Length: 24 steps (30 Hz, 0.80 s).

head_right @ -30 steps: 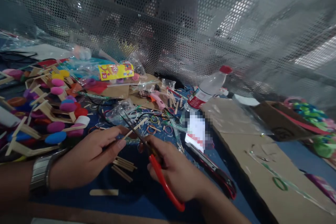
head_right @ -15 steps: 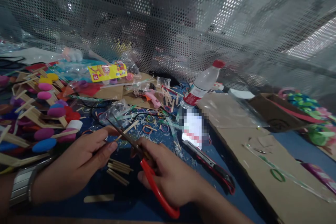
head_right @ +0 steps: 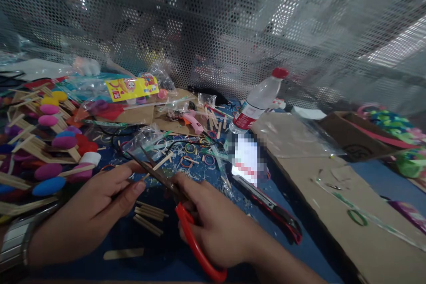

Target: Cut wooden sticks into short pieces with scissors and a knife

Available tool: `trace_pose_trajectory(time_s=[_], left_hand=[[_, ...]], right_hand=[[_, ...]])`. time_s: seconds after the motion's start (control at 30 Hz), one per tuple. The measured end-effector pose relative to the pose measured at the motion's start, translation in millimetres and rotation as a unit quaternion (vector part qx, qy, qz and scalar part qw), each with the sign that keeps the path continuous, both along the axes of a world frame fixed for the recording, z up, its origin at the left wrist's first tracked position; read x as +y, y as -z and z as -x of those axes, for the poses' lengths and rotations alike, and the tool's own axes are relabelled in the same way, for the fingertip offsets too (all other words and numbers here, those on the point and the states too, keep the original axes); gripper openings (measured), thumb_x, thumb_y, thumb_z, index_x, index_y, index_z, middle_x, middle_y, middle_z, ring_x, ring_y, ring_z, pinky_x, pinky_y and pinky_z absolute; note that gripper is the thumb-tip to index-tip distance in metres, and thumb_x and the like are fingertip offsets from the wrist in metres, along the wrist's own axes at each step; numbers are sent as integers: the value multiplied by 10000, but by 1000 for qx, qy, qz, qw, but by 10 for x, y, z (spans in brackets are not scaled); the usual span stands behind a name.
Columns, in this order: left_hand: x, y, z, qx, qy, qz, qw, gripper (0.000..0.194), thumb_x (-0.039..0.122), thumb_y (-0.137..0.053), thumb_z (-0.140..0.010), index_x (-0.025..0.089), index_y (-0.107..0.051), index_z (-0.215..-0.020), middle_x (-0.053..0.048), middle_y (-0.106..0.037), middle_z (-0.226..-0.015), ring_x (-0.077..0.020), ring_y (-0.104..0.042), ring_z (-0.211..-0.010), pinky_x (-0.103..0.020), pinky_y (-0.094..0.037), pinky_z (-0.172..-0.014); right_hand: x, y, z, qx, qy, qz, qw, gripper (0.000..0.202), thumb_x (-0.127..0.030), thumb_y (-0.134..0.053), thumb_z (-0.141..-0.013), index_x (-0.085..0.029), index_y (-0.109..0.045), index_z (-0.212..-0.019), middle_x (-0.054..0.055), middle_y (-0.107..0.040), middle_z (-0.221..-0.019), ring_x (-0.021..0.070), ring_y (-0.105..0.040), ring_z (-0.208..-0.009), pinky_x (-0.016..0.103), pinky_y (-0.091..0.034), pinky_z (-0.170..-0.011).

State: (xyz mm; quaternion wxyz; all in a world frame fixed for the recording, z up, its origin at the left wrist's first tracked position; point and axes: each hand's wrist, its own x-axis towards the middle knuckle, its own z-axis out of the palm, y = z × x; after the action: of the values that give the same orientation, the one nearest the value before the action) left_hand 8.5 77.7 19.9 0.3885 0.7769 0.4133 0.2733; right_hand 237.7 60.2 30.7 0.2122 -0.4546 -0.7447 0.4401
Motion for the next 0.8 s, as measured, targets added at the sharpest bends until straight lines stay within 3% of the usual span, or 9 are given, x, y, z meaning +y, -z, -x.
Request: trace_pose_trajectory(time_s=[0.13, 0.37, 0.57, 0.67, 0.8], left_hand=[[-6, 9, -3, -1, 5, -9, 1000, 278, 338, -416, -1030, 297, -582, -1250, 9, -722, -1081, -144, -667, -913, -240, -530, -816], [2, 3, 0, 2, 9, -6, 1000, 282, 346, -405, -1036, 313, -581, -1253, 16, -706, -1165, -134, -660, -991, -222, -513, -868], [5, -2, 4, 8, 6, 6, 1000, 297, 370, -404, -1032, 300, -572, -1267, 15, -708, -992, -154, -655, -932, -257, -507, -877], [-8, -8, 7, 14, 3, 13, 1000, 302, 382, -403, -1032, 286, -564, -1270, 36, -674, -827, -145, -638, -776, -246, -509, -770], [-3, -11, 3, 13, 10, 15, 1000, 304, 369, -381, -1044, 286, -550, -1283, 30, -697, -951, -134, -640, -831, -231, -492, -770]], right_hand=[[-15, 6, 5, 25, -2, 0, 1000, 396, -53, -547, -655, -249, -635, -988, -24, -607, -641, 223, -596, -722, 310, -477, -597], [-30, 45, -17, 4, -13, -19, 1000, 382, -85, -546, -700, -246, -613, -1039, -20, -580, -635, 228, -597, -723, 328, -485, -616], [-35, 40, -8, -53, -18, -20, 998, 365, -103, -508, -693, -228, -573, -1030, -5, -586, -648, 246, -597, -732, 364, -494, -659], [-34, 2, 14, -35, -19, -6, 999, 384, -89, -510, -667, -227, -584, -1017, -22, -576, -613, 253, -623, -794, 346, -502, -688], [-40, -28, 18, -45, -14, 1, 999, 413, -101, -523, -660, -210, -596, -1052, -6, -625, -685, 249, -625, -831, 346, -507, -732]])
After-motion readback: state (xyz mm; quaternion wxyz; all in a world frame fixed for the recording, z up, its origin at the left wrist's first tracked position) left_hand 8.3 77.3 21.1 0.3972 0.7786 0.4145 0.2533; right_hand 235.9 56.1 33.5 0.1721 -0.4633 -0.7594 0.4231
